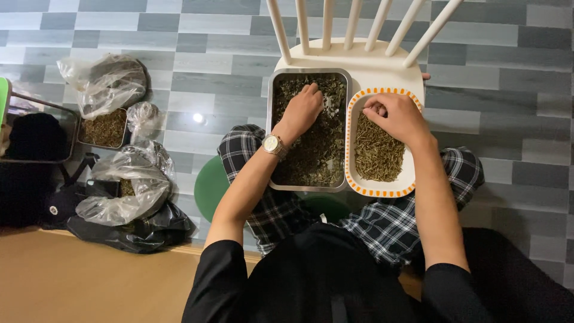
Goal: Manually sorting dried tea leaves by picking out specific stems or debris from a tray.
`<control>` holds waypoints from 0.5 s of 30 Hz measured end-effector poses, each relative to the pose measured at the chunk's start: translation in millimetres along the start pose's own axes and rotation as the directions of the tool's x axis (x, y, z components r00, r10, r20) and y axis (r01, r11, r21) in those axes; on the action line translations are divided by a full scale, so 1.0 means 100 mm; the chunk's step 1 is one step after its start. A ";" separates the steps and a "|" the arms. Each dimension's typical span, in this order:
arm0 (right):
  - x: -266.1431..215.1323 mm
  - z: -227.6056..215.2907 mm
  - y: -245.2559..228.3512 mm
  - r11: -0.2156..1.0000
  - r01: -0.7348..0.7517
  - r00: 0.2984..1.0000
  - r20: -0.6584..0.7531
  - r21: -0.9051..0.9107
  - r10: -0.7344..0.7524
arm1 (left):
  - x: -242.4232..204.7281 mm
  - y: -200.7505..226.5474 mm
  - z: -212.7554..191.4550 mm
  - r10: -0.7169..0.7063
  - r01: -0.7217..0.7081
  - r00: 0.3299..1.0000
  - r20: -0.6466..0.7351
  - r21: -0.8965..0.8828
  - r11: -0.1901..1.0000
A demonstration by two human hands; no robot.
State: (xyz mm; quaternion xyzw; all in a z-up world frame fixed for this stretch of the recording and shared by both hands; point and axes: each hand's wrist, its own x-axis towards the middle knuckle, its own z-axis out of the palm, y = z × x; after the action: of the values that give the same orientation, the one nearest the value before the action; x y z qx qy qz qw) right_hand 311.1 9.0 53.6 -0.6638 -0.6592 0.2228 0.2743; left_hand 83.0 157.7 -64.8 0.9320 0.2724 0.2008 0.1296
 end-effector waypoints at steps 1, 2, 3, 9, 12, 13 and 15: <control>-0.01 -0.01 -0.02 1.000 -0.003 1.000 0.005 0.006 0.003 | 0.00 -0.01 0.04 0.009 -0.009 1.000 0.004 0.017 1.000; -0.01 0.00 -0.01 1.000 -0.004 1.000 0.004 0.006 0.004 | -0.01 -0.02 0.05 0.010 -0.010 1.000 0.005 0.017 1.000; -0.01 0.00 0.00 1.000 0.003 1.000 0.002 0.008 -0.003 | -0.01 -0.02 0.06 0.008 -0.008 1.000 0.003 0.013 1.000; -0.01 0.04 0.08 0.999 0.035 0.999 -0.007 0.029 -0.035 | -0.03 0.06 -0.05 0.052 -0.057 0.998 0.037 0.160 0.985; -0.01 0.04 0.07 0.998 0.045 0.999 -0.012 0.041 -0.044 | -0.03 0.09 -0.04 0.084 -0.098 0.994 0.063 0.268 0.959; 0.00 0.04 0.07 0.998 0.039 0.999 -0.007 0.039 -0.038 | -0.03 0.07 0.00 0.078 -0.096 0.994 0.076 0.276 0.956; -0.01 0.03 0.03 0.999 0.019 1.000 0.003 0.026 -0.019 | -0.03 0.04 0.01 0.084 -0.104 0.993 0.086 0.266 0.958</control>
State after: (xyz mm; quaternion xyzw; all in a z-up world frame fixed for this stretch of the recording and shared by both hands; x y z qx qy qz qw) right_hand 311.2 8.7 49.9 -0.6534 -0.6631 0.2298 0.2837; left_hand 83.0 152.7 -65.6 0.9597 0.2478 0.1329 0.0015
